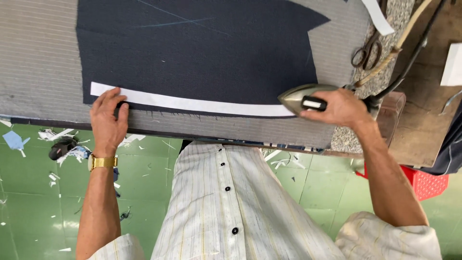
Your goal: The person irons a long white strip of fabric on a workbench, then places a dark blue fabric piece over it and irons it. They then place the white strip along the edge of the blue fabric and iron it again.
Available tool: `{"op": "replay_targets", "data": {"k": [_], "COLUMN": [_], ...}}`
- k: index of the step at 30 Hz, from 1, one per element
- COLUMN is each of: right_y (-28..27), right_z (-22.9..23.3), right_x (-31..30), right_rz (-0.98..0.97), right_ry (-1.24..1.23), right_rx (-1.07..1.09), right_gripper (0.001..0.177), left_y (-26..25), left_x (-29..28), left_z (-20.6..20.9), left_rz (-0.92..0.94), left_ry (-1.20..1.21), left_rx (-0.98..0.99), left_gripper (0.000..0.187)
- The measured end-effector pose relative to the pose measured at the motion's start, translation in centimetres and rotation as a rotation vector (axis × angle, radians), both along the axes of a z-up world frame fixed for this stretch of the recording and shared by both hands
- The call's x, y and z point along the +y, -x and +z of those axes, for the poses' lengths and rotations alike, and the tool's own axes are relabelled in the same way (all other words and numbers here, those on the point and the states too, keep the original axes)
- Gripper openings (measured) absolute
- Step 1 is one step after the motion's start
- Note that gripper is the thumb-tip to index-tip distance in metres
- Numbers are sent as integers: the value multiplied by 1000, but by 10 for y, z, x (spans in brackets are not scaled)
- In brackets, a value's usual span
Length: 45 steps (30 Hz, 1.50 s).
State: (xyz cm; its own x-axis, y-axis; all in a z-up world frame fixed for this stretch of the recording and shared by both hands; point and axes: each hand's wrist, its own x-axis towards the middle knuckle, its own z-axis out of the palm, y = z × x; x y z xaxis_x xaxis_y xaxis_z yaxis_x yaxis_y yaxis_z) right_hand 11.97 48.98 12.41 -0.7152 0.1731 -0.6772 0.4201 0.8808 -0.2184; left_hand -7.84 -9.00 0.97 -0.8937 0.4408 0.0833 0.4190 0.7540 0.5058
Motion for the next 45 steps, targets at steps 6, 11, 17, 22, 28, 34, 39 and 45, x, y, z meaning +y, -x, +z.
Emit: {"op": "replay_targets", "data": {"k": [6,11,17,22,28,34,39,45], "right_y": [49,106,191,278,370,372,299,179], "right_z": [39,54,30,14,-22,-44,-7,38], "right_x": [-109,-211,-292,-326,-336,-323,-277,-190], "right_rz": [39,88,186,153,114,102,26,-205], "right_ry": [111,277,384,348,263,272,307,251], "right_rx": [44,102,300,432,525,501,354,247], "right_gripper": [52,59,59,57,60,59,67,77], "left_y": [0,0,-5,-6,-7,-4,-4,-7], "left_x": [-2,0,6,12,16,13,9,7], "left_z": [-8,-8,-10,-4,16,18,4,4], "left_rz": [13,36,61,120,95,77,49,37], "left_ry": [29,42,51,23,-27,-22,-29,15], "left_rx": [42,33,123,62,-63,-88,31,39], "left_gripper": [20,20,23,22,28,28,24,22]}}
